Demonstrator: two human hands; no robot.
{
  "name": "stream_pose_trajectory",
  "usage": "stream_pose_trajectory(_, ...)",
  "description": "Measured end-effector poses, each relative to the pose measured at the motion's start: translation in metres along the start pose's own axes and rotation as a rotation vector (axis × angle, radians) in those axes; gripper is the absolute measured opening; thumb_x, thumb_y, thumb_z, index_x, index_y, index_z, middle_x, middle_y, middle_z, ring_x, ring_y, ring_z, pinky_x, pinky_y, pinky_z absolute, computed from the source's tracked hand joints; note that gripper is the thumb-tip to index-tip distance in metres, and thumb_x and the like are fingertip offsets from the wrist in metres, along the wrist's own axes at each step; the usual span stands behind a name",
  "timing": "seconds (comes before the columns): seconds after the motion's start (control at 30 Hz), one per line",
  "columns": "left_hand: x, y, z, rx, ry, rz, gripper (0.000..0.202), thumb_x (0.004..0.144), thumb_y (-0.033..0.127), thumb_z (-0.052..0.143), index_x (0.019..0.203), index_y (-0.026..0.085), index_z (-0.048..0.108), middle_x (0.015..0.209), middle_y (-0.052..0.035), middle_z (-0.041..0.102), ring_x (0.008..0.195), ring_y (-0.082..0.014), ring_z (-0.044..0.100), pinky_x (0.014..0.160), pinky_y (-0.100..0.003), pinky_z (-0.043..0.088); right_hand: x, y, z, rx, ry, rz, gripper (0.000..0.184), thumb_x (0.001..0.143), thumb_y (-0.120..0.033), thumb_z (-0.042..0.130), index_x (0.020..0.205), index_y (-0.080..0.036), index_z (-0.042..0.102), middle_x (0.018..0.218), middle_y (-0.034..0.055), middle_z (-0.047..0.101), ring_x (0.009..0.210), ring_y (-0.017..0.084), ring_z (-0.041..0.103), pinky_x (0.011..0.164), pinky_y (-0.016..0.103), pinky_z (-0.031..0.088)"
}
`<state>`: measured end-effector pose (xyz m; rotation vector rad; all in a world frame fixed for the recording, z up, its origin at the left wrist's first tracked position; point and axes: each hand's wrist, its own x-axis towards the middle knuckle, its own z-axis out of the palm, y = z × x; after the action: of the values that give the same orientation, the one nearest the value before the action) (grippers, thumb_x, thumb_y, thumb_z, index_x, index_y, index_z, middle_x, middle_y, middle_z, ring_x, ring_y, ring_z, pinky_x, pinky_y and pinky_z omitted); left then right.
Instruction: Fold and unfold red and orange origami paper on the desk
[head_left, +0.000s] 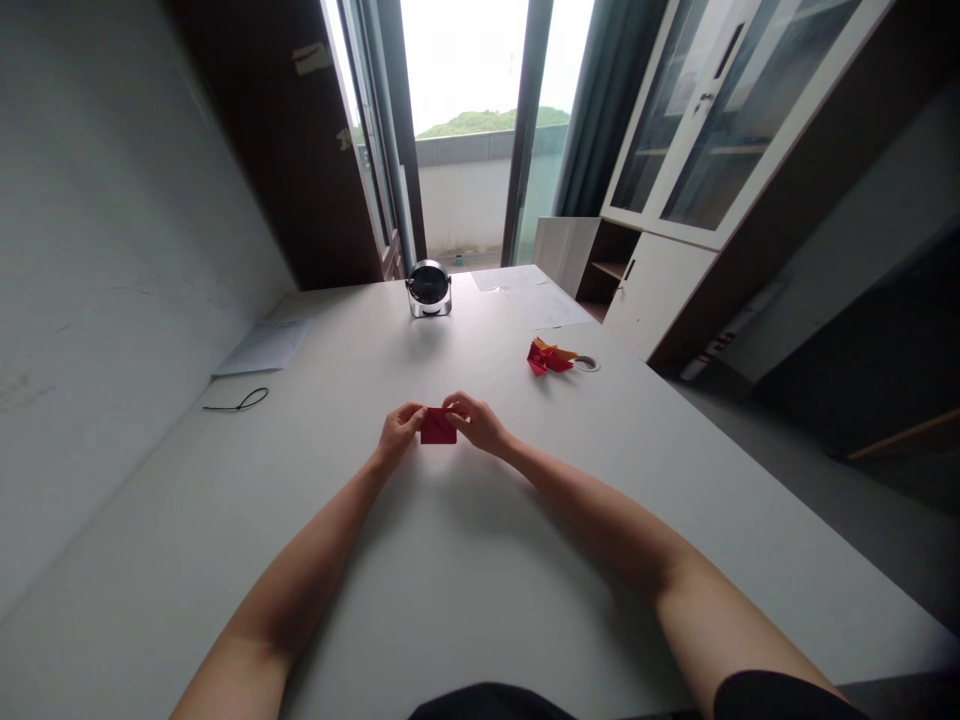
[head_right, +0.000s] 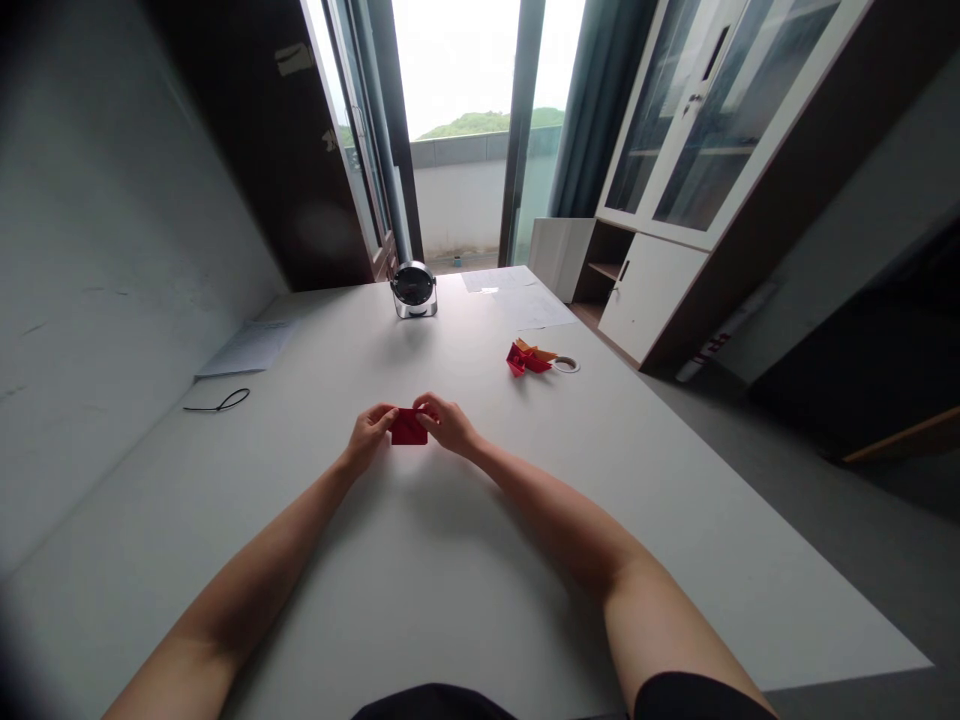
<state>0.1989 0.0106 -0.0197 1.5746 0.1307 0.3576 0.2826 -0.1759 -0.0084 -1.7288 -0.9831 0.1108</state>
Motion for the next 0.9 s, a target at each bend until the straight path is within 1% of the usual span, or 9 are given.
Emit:
stream_pose_trajectory(0.1,0.001,-0.002,-0.002,-0.043,0.037,-0.023,0.034,0.079,0.048,0.070,0.084,0.014,0.069,0.074,-0.0019,0.067,0.066,-0.0134,0.059,0.064,-0.025,0.048,-0.002,-0.004,0.000,0.071,-0.064,-0.024,0.026,0.087,-0.023,0.054,0.111,-0.020,0.065,0.082,-0.0001,0.070,0.067,0.013,0.058,0.071,0.025,0.047)
stream_pose_trajectory(0.27,0.002,-0.001,-0.003,-0.078,0.084,-0.067,0.034,0.078,0.048,0.069,0.077,0.015,0.065,0.066,-0.0001,0.063,0.058,-0.0120,0.056,0.056,-0.023,0.046,-0.003,-0.005,0.000,0.209,-0.188,-0.028,0.024,0.083,-0.016,0.051,0.096,-0.017,0.071,0.082,0.0037,0.071,0.075,0.016,0.063,0.074,0.028,0.049)
stream_pose_trajectory(0.43,0.000,0.002,-0.001,-0.045,0.041,-0.071,0.031,0.080,0.046,0.067,0.075,0.016,0.063,0.064,0.0012,0.061,0.056,-0.0111,0.053,0.054,-0.022,0.043,-0.003,-0.003,-0.001,0.253,-0.236,-0.026,0.022,0.081,-0.017,0.056,0.097,-0.016,0.072,0.088,0.0052,0.072,0.080,0.017,0.064,0.077,0.029,0.050)
stream_pose_trajectory(0.5,-0.001,0.002,0.000,-0.016,0.011,-0.064,0.032,0.081,0.047,0.066,0.077,0.015,0.063,0.065,0.0009,0.061,0.057,-0.0112,0.053,0.055,-0.022,0.042,-0.003,-0.003,0.000,0.219,-0.232,-0.033,0.019,0.082,-0.019,0.059,0.096,-0.016,0.072,0.087,0.0054,0.073,0.080,0.018,0.065,0.076,0.029,0.050)
stream_pose_trajectory(0.57,-0.001,0.002,0.001,-0.015,-0.010,-0.055,0.033,0.080,0.048,0.067,0.086,0.016,0.063,0.069,0.0006,0.063,0.059,-0.0119,0.056,0.057,-0.022,0.043,-0.003,-0.001,0.001,0.187,-0.222,-0.032,0.017,0.083,-0.021,0.060,0.094,-0.016,0.072,0.085,0.0047,0.073,0.078,0.017,0.065,0.076,0.029,0.051)
stream_pose_trajectory(0.63,-0.001,0.002,0.002,-0.050,-0.013,-0.045,0.039,0.078,0.048,0.070,0.099,0.018,0.058,0.072,0.0014,0.065,0.061,-0.0124,0.058,0.059,-0.023,0.044,-0.001,0.003,0.002,0.161,-0.190,-0.030,0.017,0.082,-0.021,0.060,0.091,-0.016,0.072,0.084,0.0039,0.073,0.078,0.017,0.065,0.076,0.029,0.051)
stream_pose_trajectory(0.7,0.000,0.002,0.003,-0.095,-0.008,-0.029,0.044,0.076,0.046,0.073,0.105,0.020,0.051,0.075,0.0023,0.065,0.063,-0.0126,0.060,0.063,-0.024,0.046,0.000,0.007,0.003,0.140,-0.133,-0.019,0.016,0.080,-0.021,0.061,0.091,-0.017,0.072,0.085,0.0035,0.073,0.077,0.017,0.066,0.075,0.029,0.051)
stream_pose_trajectory(0.77,0.001,0.003,0.003,-0.107,-0.013,0.000,0.041,0.075,0.042,0.075,0.099,0.020,0.050,0.078,0.0022,0.064,0.066,-0.0123,0.061,0.066,-0.024,0.047,0.002,0.010,0.003,0.129,-0.072,-0.009,0.016,0.079,-0.022,0.062,0.092,-0.017,0.071,0.085,0.0035,0.073,0.075,0.017,0.065,0.074,0.029,0.051)
stream_pose_trajectory(0.9,-0.003,0.008,0.005,-0.044,-0.066,0.025,0.027,0.076,0.037,0.073,0.085,0.017,0.057,0.078,-0.0007,0.064,0.071,-0.0139,0.061,0.070,-0.026,0.047,0.004,0.013,0.003,0.124,0.015,-0.020,0.013,0.079,-0.022,0.063,0.090,-0.017,0.069,0.082,0.0031,0.071,0.073,0.016,0.063,0.071,0.028,0.050)
